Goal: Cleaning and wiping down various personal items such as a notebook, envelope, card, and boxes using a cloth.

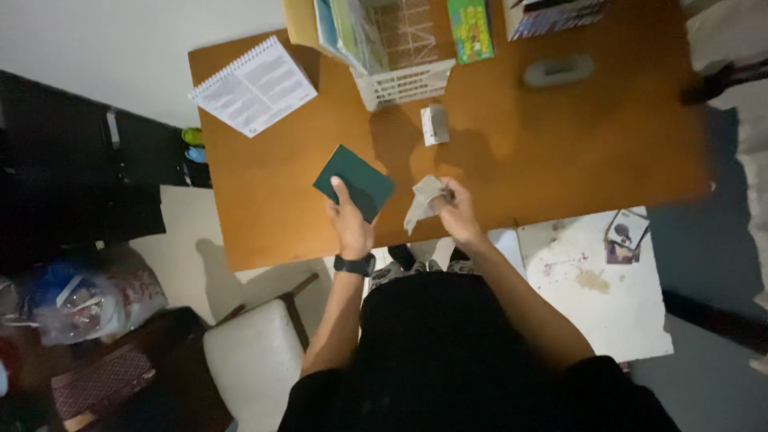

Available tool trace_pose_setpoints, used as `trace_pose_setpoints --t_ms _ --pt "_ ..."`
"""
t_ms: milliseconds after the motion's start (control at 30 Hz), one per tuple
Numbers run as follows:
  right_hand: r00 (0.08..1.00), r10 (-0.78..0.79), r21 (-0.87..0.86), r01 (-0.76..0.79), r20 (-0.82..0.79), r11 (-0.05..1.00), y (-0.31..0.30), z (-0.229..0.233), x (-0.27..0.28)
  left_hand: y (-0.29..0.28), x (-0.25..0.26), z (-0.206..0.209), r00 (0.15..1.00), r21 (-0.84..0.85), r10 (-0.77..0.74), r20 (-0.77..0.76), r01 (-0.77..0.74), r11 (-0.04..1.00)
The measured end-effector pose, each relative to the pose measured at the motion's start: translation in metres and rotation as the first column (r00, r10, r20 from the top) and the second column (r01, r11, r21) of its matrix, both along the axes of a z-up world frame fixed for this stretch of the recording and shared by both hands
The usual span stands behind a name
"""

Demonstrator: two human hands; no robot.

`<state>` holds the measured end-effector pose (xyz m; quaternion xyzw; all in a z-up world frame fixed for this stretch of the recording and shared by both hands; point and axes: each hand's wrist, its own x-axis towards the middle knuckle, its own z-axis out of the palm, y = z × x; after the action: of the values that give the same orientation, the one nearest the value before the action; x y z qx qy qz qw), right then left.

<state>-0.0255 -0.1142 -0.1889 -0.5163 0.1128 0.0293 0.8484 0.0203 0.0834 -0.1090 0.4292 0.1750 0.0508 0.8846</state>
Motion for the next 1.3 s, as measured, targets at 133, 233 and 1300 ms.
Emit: trace_pose_setpoints --t_ms 133,233,1300 --pt "1.000 0.009 -0.694 -0.006 0.000 0.720 0.014 -0.031 0.013 0.035 0.000 -0.027 0.988 0.027 -0.091 -0.126 0.095 0.995" --pt "0.997 0.037 -0.883 0.048 0.074 0.467 0.025 -0.062 0.018 0.043 -0.004 -0.026 0.971 -0.003 -0.147 -0.190 0.149 0.989" --pt "0.957 -0.289 -0.628 0.239 0.025 0.740 -0.201 0.021 0.167 -0.256 0.132 -0.091 0.882 0.622 -0.372 -0.291 0.470 0.627"
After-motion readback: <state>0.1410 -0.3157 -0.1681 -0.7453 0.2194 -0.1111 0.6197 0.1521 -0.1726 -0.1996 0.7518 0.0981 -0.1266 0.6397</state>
